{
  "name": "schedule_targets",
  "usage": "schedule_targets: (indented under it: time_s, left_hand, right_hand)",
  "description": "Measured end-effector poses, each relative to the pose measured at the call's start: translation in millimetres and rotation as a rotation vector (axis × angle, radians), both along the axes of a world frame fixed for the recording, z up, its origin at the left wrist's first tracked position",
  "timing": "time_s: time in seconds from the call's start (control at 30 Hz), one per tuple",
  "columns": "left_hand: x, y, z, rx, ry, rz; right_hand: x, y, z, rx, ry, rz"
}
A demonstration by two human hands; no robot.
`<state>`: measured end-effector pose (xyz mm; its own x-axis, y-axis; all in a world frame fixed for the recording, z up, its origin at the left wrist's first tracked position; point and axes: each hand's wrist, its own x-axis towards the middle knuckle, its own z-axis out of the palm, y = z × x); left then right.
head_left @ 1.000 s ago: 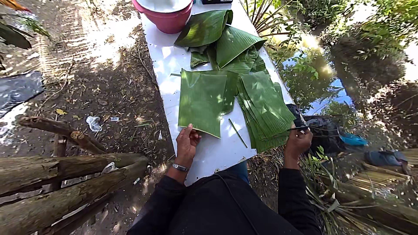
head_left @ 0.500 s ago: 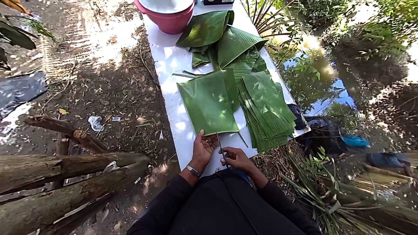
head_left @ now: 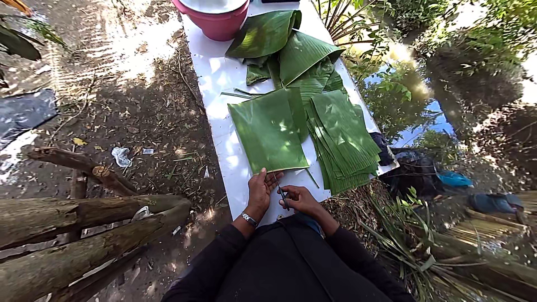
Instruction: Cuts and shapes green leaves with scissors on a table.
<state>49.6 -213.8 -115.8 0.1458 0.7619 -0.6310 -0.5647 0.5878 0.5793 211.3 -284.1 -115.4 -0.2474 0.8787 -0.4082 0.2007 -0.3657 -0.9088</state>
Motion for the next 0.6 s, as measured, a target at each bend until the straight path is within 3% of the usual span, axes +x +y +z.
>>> schedule_targets:
  time_s: [0.6]
  left_hand:
    - [1.3, -2.5, -1.1, 0.053, 0.024, -0.025]
  right_hand:
    - [-2.6, 3.5, -7.0, 0.046, -0.036, -0.003]
